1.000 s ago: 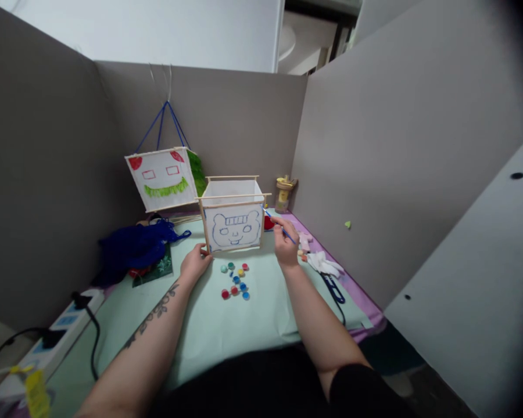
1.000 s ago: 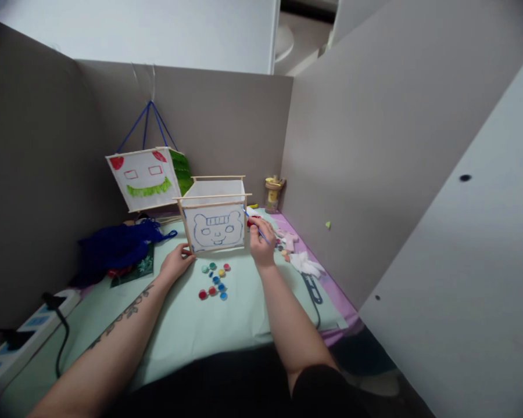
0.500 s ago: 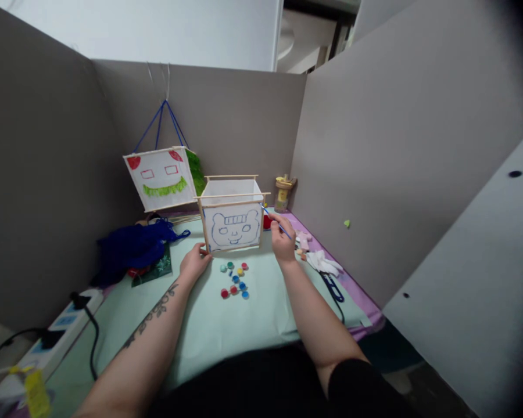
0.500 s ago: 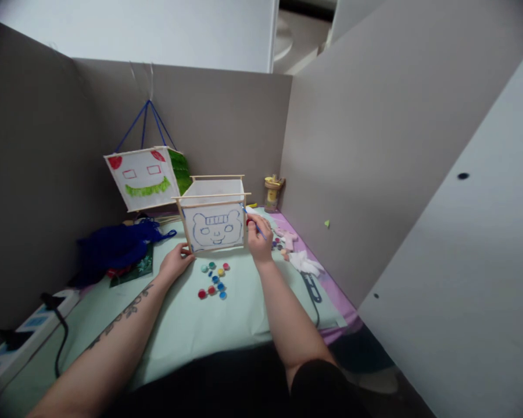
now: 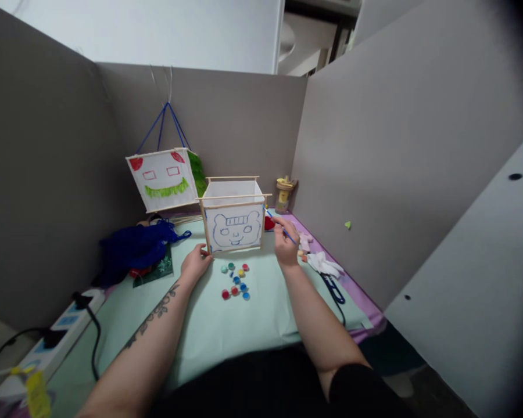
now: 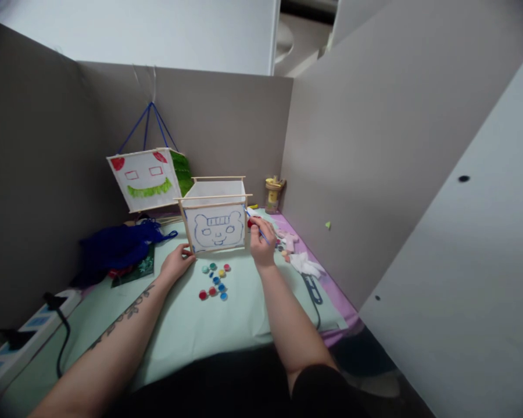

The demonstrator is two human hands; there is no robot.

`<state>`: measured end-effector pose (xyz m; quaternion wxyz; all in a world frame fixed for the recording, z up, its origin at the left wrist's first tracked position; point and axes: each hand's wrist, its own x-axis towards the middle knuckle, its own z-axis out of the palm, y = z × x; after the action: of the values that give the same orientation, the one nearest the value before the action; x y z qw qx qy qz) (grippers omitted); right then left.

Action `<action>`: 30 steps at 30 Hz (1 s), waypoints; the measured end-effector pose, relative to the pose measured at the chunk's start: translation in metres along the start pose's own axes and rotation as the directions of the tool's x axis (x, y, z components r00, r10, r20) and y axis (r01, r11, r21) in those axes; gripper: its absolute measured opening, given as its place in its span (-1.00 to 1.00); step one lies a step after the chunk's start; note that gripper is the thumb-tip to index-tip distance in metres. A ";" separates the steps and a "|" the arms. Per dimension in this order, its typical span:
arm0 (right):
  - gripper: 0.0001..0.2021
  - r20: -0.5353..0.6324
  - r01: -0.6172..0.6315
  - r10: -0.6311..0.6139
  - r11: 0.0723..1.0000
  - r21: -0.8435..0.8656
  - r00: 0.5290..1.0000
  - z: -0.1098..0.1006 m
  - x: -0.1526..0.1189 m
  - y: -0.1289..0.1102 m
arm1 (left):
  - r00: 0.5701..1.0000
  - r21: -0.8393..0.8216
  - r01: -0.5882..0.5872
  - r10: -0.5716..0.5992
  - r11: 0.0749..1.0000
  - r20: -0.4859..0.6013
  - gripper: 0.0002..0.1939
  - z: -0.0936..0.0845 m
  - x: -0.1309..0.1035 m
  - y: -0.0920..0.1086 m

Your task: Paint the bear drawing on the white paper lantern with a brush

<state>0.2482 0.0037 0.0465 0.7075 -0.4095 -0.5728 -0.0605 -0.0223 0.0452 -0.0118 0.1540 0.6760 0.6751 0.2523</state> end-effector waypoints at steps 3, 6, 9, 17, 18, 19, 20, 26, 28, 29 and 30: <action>-0.78 0.034 0.007 -0.008 1.000 0.015 0.999 0.000 0.001 -0.003 | 1.000 0.000 0.005 -0.005 1.000 0.008 -0.52 -0.001 -0.001 0.002; -0.77 0.073 0.016 -0.017 1.000 0.013 0.997 0.002 0.003 -0.005 | 1.000 0.005 0.009 -0.009 1.000 0.009 -0.52 -0.002 -0.001 0.003; -0.77 0.093 0.022 -0.024 1.000 0.017 0.995 0.005 0.004 -0.005 | 1.000 0.011 0.018 -0.018 1.000 0.016 -0.52 -0.003 -0.002 0.004; -0.77 0.085 0.026 -0.028 0.999 0.019 0.996 0.009 0.006 -0.001 | 1.000 -0.001 -0.006 0.006 1.000 -0.004 -0.54 -0.001 -0.002 0.002; -0.77 0.080 0.026 -0.028 1.000 0.017 0.996 0.010 0.006 0.000 | 1.000 -0.003 -0.010 0.010 1.000 -0.005 -0.54 -0.001 -0.002 0.002; -0.77 0.075 0.026 -0.027 1.000 0.014 0.997 0.010 0.006 0.000 | 1.000 -0.004 -0.013 0.013 1.000 -0.006 -0.54 -0.001 -0.002 0.001; -0.77 0.072 0.026 -0.026 1.000 0.009 0.997 0.010 0.006 0.000 | 1.000 -0.003 -0.016 0.016 1.000 -0.008 -0.54 0.000 -0.002 0.001; -0.76 0.043 0.003 -0.002 1.000 -0.028 0.999 0.008 0.006 0.001 | 1.000 0.003 0.004 -0.004 1.000 0.011 -0.52 -0.001 -0.001 0.001; -0.76 0.029 -0.008 0.009 0.999 -0.032 1.000 0.006 0.005 0.002 | 1.000 0.005 0.010 -0.010 1.000 0.016 -0.51 -0.002 -0.001 0.002; -0.76 0.023 -0.014 0.014 0.999 -0.029 1.000 0.004 0.005 0.002 | 1.000 0.007 0.013 -0.013 1.000 0.018 -0.51 -0.002 -0.001 0.002; -0.77 0.021 -0.018 0.019 1.000 -0.022 1.000 0.003 0.004 0.002 | 1.000 0.008 0.015 -0.016 1.000 0.018 -0.51 -0.002 -0.001 0.002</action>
<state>0.2489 0.0085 0.0490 0.6973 -0.4232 -0.5757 -0.0559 -0.0213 0.0437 -0.0090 0.1592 0.6736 0.6799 0.2422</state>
